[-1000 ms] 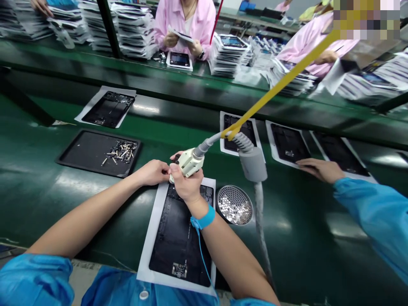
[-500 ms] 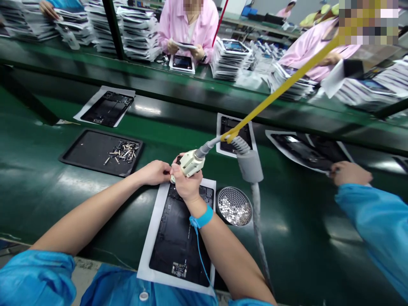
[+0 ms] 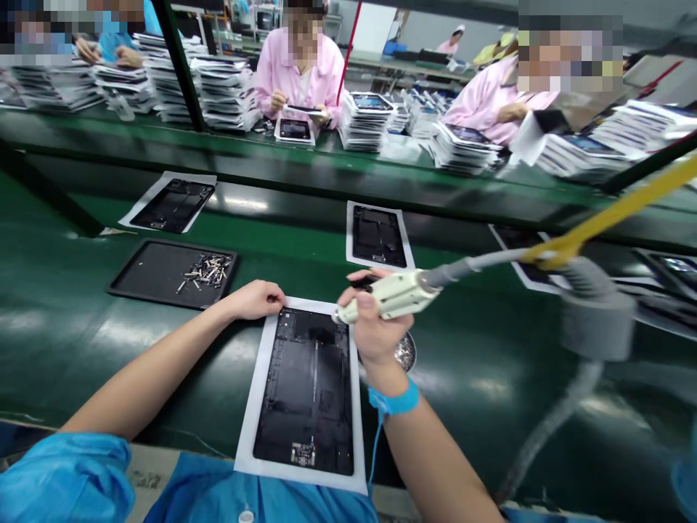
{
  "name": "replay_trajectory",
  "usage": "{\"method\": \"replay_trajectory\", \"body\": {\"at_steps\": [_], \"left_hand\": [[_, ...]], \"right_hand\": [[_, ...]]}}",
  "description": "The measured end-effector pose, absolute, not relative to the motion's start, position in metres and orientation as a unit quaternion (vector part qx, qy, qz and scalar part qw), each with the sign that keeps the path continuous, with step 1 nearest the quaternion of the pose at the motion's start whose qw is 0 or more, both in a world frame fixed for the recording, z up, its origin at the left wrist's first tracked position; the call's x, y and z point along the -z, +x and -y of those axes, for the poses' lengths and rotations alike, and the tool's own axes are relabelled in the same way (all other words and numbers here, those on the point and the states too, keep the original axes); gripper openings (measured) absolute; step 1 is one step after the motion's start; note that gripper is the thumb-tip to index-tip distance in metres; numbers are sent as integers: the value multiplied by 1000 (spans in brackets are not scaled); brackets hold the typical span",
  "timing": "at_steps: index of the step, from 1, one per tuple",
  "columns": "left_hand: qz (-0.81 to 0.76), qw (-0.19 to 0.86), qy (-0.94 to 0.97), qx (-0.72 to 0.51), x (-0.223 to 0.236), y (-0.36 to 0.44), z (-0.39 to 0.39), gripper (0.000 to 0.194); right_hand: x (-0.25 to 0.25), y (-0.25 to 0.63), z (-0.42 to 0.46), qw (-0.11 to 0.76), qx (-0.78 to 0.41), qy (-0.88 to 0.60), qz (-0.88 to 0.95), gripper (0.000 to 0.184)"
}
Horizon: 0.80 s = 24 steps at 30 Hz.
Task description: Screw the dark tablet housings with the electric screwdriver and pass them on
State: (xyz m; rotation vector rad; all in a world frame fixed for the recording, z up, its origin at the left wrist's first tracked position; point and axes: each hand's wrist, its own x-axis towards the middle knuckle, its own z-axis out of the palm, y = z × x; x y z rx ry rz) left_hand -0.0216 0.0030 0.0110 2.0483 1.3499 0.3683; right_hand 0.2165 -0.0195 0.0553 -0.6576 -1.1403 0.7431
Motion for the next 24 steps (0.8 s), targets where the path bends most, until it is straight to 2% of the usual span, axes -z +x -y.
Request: {"method": "replay_trajectory", "body": {"at_steps": [2,6,8,11,12,16,24], "left_hand": [[-529,316,768,-176,-9,-26,-5,21],[-560,235,764,-218,-9,-17,-10,19],[-546,208,789,-189,-12,-2,-12,20],[-547,178,811,-107,-17,27,-12,41],[-549,177,813,-79,-18,35,-12,42],[-525,203,825,-37,-17,53,-20,18],[-537,168,816,-131,-4,55,-62,18]], "right_hand": [[-57,242,23,739,-309,-320,505,33],[-47,277,25,753,-261,-369,478,36],[-41,284,24,753,-251,-382,474,35],[-35,287,25,745,-254,-386,482,35],[-34,287,25,741,-256,-386,486,36],[-29,285,26,732,-264,-381,499,36],[-21,285,23,711,-286,-379,518,32]]}}
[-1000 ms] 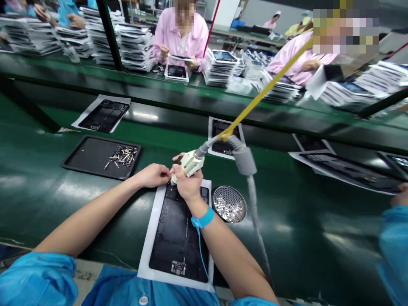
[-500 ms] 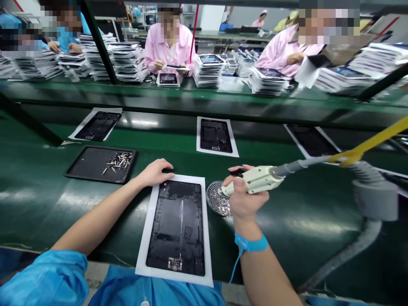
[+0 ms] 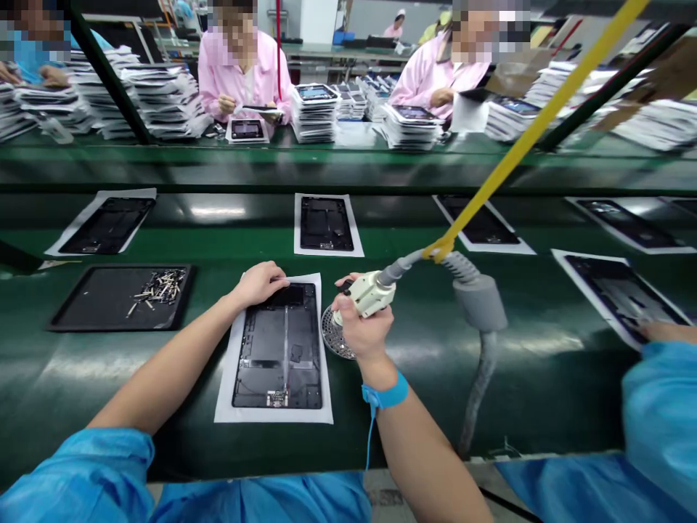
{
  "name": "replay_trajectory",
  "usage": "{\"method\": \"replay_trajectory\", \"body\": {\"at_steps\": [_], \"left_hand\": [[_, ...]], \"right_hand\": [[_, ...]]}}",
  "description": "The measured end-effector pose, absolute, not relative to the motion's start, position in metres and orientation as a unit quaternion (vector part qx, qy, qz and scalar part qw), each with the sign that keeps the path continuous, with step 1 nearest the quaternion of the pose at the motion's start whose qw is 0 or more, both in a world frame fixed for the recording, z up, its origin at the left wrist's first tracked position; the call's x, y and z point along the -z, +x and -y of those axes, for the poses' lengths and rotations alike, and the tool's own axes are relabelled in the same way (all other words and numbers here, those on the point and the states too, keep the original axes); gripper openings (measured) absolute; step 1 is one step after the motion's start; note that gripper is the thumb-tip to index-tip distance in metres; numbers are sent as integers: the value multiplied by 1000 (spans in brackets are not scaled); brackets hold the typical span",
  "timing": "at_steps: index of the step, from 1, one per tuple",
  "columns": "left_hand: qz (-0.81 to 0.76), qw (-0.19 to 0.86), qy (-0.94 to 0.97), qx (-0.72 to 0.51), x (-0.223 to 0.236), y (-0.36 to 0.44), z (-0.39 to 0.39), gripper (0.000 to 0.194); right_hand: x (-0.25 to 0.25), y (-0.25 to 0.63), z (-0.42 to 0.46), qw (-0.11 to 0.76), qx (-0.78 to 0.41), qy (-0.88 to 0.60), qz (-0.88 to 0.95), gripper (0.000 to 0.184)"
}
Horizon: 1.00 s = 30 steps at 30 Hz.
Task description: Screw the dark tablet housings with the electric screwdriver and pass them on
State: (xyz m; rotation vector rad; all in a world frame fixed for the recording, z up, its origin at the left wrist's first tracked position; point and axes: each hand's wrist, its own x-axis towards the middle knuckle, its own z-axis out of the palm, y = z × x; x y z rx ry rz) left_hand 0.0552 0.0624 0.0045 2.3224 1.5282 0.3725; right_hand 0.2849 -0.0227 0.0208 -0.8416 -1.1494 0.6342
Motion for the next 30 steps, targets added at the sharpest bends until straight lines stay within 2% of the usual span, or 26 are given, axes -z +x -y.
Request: {"method": "replay_trajectory", "body": {"at_steps": [9,30], "left_hand": [[-510,169,825,-177,10,50,-67,20],[-513,165,827,-162,6,52,-68,22]], "right_hand": [[-19,283,24,699,-296,-385,525,34],[-24,281,24,711,-279,-404,502,37]]}}
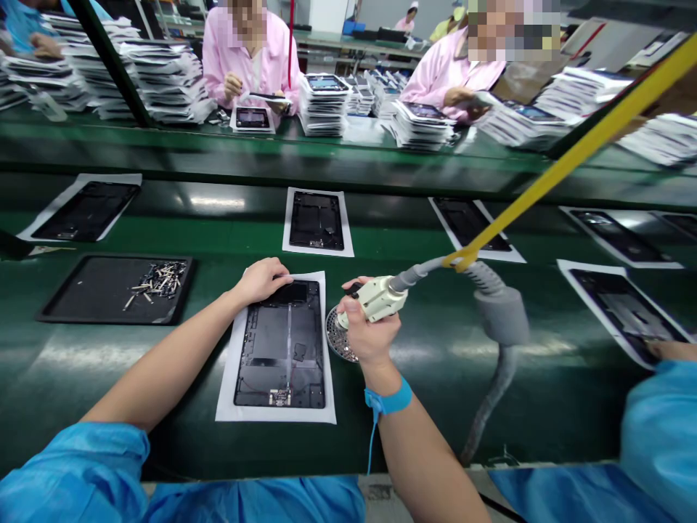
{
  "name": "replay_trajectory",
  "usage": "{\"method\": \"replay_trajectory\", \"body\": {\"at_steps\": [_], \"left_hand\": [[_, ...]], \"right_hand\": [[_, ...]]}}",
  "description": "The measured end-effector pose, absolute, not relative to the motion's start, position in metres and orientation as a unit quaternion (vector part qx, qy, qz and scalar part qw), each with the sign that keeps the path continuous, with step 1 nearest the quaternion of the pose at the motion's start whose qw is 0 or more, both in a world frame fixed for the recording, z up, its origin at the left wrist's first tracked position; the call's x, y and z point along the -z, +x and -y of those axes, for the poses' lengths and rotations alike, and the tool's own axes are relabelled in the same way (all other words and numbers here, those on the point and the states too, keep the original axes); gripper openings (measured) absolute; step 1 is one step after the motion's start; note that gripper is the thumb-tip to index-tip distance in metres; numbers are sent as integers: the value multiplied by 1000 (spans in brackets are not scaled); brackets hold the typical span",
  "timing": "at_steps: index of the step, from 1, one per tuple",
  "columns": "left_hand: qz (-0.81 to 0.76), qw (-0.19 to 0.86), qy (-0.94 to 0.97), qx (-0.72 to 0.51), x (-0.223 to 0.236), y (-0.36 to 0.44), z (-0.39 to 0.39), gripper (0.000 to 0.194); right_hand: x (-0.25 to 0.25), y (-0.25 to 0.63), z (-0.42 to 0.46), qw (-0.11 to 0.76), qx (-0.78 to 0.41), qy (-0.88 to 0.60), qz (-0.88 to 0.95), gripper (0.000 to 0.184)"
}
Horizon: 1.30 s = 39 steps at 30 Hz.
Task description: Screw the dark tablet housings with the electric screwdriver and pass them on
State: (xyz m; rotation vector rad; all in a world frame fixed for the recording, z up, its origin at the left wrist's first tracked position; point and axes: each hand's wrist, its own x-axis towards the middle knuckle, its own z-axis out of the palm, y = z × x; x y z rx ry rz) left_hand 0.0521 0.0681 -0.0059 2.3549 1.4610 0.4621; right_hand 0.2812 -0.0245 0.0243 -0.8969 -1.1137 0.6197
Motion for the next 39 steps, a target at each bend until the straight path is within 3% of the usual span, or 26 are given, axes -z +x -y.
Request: {"method": "replay_trajectory", "body": {"at_steps": [5,12,25,32,35,39], "left_hand": [[-537,139,815,-168,7,51,-78,24],[-537,143,814,-171,9,52,-80,23],[-530,147,817,-171,10,53,-80,25],[-604,67,755,-246,-5,46,-49,27],[-664,62,719,-196,-14,31,-11,28],[-727,83,681,-24,-24,11,46,48]], "right_hand": [[-38,270,44,727,-306,-352,504,33],[-22,240,87,610,-491,-282,554,38],[-16,228,98,579,-504,-232,598,36],[-19,222,97,574,-506,-212,608,33],[-16,221,95,575,-507,-223,601,33],[-22,230,87,591,-506,-239,582,37]]}}
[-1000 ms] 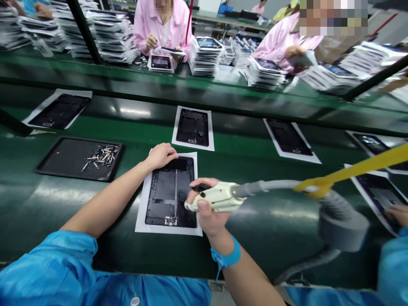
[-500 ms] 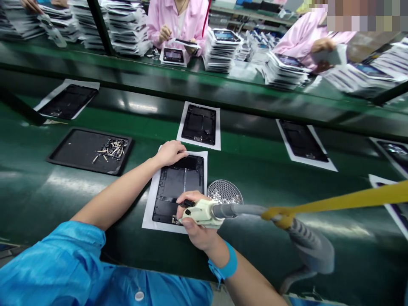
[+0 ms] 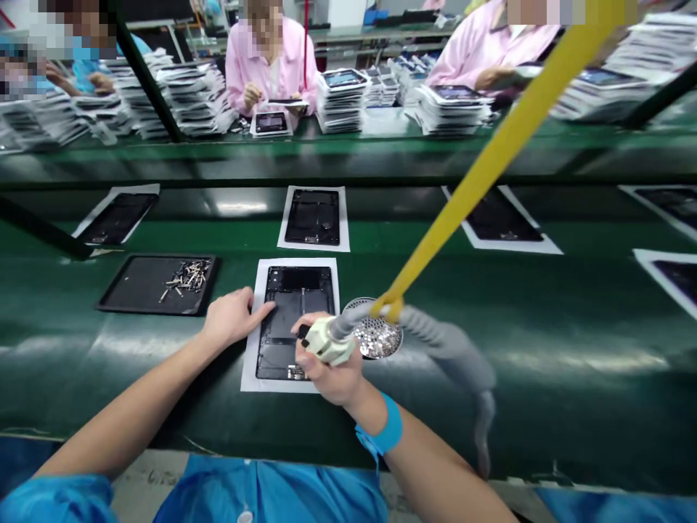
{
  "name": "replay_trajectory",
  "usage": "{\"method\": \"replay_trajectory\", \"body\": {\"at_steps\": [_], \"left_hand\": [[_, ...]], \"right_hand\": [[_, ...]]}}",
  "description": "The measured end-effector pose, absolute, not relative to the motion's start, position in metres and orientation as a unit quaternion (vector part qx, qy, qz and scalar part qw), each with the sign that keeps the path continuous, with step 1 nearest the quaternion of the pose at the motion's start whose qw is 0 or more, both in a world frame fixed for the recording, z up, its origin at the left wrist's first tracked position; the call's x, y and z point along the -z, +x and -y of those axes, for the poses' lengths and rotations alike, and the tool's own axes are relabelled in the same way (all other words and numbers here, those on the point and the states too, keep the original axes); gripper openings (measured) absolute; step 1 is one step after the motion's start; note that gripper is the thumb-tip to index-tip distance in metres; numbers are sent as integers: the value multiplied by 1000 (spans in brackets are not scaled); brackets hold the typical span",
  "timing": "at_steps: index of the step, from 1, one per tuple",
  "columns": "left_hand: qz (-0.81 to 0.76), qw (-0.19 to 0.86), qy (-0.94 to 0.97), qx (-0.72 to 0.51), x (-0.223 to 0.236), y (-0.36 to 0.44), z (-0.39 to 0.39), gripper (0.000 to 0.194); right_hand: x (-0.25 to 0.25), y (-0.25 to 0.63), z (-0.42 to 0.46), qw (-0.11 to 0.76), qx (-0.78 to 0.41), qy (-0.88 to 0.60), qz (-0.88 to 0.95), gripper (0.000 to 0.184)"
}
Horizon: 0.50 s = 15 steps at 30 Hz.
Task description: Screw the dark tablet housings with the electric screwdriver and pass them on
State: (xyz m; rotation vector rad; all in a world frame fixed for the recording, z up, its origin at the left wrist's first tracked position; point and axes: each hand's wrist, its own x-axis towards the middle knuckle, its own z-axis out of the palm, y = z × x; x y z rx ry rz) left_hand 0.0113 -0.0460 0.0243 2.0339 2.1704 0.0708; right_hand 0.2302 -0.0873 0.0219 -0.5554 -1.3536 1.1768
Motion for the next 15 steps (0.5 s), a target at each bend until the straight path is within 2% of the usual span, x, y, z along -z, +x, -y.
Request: {"method": "replay_trajectory", "body": {"at_steps": [3,7,11,15], "left_hand": [[-729,95,674,73,-30,12,78,46],[-712,119,688,74,-29,24,93,26],[-727,114,677,-9,-30,12,83,19],[-701,163,668,-189,-40,-21,56,15]], "right_hand": [[-32,243,78,652,-469,-256,539,37],[-37,256,63,698,-416,-276,513,34],[-32,262,54,709,-395,-295,504,31],[-31,265,52,714,-385,-309,497,30]]}}
